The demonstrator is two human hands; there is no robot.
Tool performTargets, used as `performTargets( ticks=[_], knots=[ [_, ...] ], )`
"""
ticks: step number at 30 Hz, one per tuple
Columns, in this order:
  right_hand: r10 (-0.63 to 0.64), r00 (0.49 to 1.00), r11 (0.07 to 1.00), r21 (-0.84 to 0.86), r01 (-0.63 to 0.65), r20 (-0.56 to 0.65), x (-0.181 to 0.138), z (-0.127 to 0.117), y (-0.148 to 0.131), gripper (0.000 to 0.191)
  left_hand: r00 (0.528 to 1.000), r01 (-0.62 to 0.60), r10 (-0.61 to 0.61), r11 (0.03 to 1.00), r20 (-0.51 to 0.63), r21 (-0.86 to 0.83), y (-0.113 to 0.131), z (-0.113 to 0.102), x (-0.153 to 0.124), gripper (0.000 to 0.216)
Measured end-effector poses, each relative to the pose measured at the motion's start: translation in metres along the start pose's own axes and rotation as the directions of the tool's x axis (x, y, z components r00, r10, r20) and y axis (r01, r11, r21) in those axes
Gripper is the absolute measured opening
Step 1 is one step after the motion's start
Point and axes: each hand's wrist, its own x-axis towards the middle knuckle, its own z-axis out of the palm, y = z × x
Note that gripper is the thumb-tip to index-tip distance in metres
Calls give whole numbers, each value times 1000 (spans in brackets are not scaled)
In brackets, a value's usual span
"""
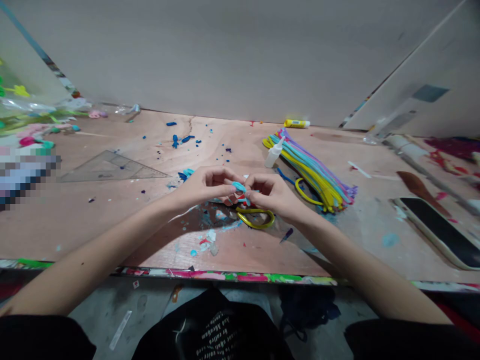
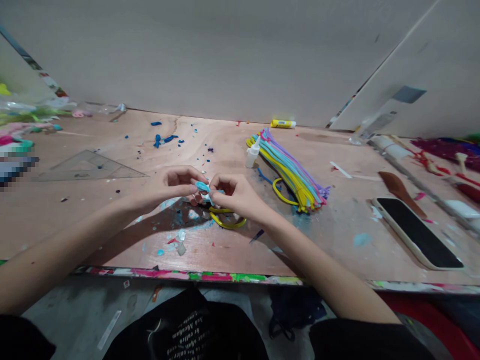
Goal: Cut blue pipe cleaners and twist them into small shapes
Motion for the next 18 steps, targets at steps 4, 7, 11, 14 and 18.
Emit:
performTargets(
  ticks=[4,7,11,14,18],
  knots=[
    [-17,1000,1000,-20,17,-10,0,1,2,19,999,20,-19,1000,-38,23,-1,4,1,23],
    [-15,1000,999,-48,14,-22,0,2,3,19,997,12,-7,998,-79,67,-2,7,0,21],
    [1,999,997,-80,-3,-33,0,5,3,18,992,-10,24,994,-126,110,-1,9,-1,17],
    [-41,998,986,-162,32,-48,-1,7,2,14,992,2,10,996,-129,92,-1,10,-1,15],
    [-164,984,911,-394,125,-67,-2,8,1,6,990,45,-36,997,-133,63,-4,9,-1,16]
  ],
)
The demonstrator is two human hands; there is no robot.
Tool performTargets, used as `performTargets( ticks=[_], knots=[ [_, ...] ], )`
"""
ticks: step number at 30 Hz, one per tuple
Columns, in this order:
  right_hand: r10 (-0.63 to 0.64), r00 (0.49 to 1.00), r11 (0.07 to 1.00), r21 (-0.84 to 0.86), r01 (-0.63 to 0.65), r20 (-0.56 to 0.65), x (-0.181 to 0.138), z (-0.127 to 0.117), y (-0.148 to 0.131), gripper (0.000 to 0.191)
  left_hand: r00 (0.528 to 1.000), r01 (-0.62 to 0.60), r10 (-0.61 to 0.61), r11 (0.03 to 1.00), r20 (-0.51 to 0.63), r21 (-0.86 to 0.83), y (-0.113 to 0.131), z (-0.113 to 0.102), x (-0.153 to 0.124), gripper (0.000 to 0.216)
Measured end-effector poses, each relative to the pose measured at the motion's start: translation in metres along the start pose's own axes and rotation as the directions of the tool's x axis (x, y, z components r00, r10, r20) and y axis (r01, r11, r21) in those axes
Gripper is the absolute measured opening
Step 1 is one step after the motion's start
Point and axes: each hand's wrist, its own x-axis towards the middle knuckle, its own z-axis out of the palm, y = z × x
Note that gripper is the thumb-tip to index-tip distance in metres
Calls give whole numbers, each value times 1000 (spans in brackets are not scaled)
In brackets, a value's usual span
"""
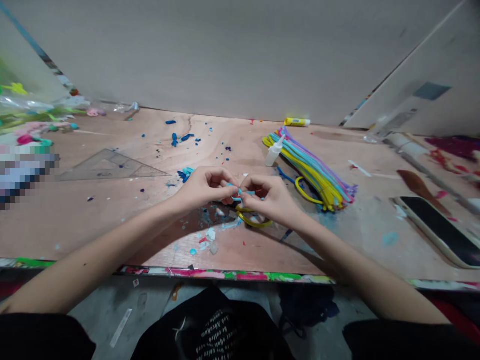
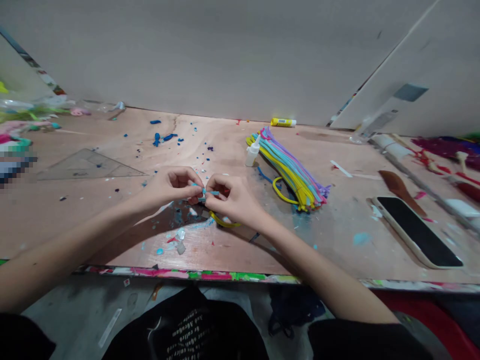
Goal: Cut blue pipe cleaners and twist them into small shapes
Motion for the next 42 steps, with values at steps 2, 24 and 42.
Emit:
performTargets(
  ticks=[2,24,42],
  knots=[
    [-113,993,979,-175,104,-44,-2,1,0,6,1000,12,-13,1000,-10,-15,-2,0,0,16],
    [86,985,970,238,-50,-146,1,1,7,31,995,31,-50,978,-89,-205,-9,1,4,22],
    [-289,943,904,-371,212,-165,-4,2,0,4,993,35,-25,995,-116,89,-2,7,3,16]
  ],
)
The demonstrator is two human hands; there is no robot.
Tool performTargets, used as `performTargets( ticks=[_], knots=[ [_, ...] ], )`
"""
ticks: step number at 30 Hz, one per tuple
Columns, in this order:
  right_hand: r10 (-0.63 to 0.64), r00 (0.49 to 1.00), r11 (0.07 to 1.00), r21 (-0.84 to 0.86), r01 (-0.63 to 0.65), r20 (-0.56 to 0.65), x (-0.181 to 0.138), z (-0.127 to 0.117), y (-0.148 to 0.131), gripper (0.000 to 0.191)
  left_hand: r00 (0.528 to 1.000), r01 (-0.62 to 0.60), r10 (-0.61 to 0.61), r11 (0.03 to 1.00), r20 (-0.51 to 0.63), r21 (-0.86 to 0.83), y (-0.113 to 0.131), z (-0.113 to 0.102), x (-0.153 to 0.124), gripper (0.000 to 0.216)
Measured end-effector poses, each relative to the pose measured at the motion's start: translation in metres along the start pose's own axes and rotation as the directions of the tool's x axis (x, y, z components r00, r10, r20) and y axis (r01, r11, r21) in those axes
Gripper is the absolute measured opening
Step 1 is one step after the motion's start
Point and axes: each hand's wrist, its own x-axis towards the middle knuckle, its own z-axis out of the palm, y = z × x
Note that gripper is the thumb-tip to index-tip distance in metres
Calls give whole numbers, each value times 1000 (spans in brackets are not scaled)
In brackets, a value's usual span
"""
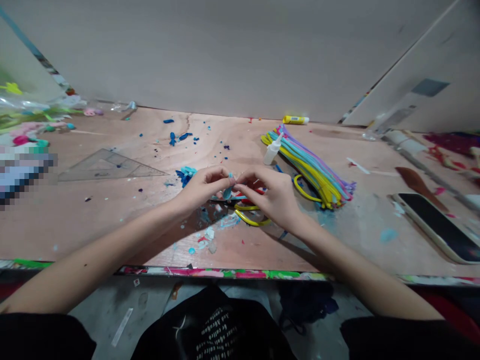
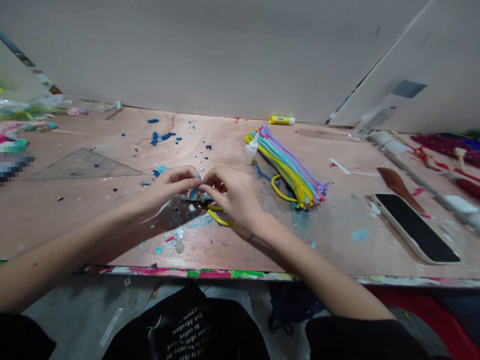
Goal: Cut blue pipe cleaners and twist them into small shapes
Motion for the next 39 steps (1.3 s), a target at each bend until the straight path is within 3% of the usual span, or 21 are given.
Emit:
performTargets(
  ticks=[15,22,31,34,36,39],
  knots=[
    [38,992,999,8,-37,-119,-3,5,1,7,998,-53,40,957,-50,-286,-10,6,0,9],
    [126,985,990,84,-117,-121,-3,7,10,7,999,6,4,972,41,-234,-8,-2,3,11],
    [94,992,993,77,-87,-90,-1,5,9,8,998,48,-41,976,40,-211,-11,-6,4,17],
    [88,996,994,67,-88,-5,3,-2,10,14,998,54,-46,971,42,-231,-9,-5,3,17],
    [91,988,995,32,-95,124,7,-11,13,20,1000,20,-22,971,-7,-239,-8,-5,4,16],
    [147,905,981,-173,-83,399,7,-26,21,22,990,-55,22,970,-138,-236,-7,-8,6,13]
  ],
)
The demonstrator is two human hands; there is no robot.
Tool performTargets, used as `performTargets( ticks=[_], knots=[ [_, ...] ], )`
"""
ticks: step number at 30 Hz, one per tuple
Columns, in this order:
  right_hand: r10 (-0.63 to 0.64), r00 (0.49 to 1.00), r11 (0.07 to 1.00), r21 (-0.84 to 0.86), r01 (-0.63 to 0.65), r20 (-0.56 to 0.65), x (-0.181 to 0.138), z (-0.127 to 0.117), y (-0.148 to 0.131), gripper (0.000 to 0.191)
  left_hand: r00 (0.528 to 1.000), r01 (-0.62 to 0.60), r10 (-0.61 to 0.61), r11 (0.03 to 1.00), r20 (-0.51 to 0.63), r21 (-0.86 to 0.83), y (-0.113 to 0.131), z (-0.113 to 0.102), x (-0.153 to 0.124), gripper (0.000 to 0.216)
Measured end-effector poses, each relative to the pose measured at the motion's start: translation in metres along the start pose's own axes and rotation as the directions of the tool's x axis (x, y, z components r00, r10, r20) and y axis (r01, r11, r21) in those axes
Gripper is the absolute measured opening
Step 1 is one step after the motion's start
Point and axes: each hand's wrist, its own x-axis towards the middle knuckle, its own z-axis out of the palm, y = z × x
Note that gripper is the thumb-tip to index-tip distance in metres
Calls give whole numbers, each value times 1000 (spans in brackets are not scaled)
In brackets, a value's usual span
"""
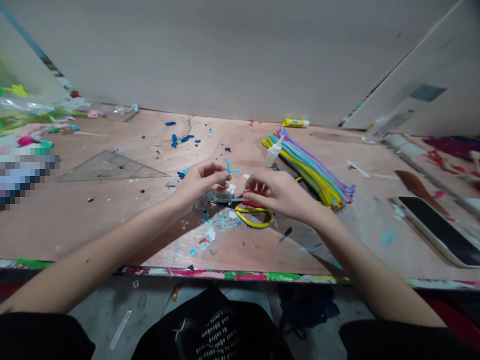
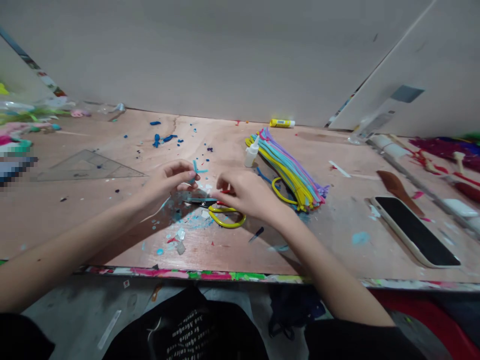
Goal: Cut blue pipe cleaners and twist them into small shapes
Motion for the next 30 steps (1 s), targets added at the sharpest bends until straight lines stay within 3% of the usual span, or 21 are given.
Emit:
performTargets(
  ticks=[2,4,9,14,19,23,27,30],
  knots=[
    [45,985,989,-145,-21,167,-4,-4,7,23,996,-47,47,999,-74,1,1,-2,2,10],
    [45,970,983,-186,1,241,-7,-5,11,20,989,-79,80,997,-127,9,2,-4,3,8],
    [-60,971,983,-156,98,232,-6,3,8,11,953,-185,199,980,-229,79,3,-8,6,6],
    [5,983,963,-266,44,183,-1,5,12,12,919,-230,253,967,-303,110,2,-12,10,6],
    [130,989,991,26,-129,-64,4,5,31,26,909,-243,270,962,-317,122,3,-15,10,6],
    [205,962,922,367,-127,-183,9,13,43,42,922,-233,262,964,-286,130,2,-15,11,6],
    [221,953,838,541,-75,-210,12,21,37,43,936,-213,249,964,-250,161,-1,-16,13,4],
    [225,956,846,524,-96,-189,11,22,26,53,935,-219,264,955,-235,201,-3,-17,14,2]
  ],
)
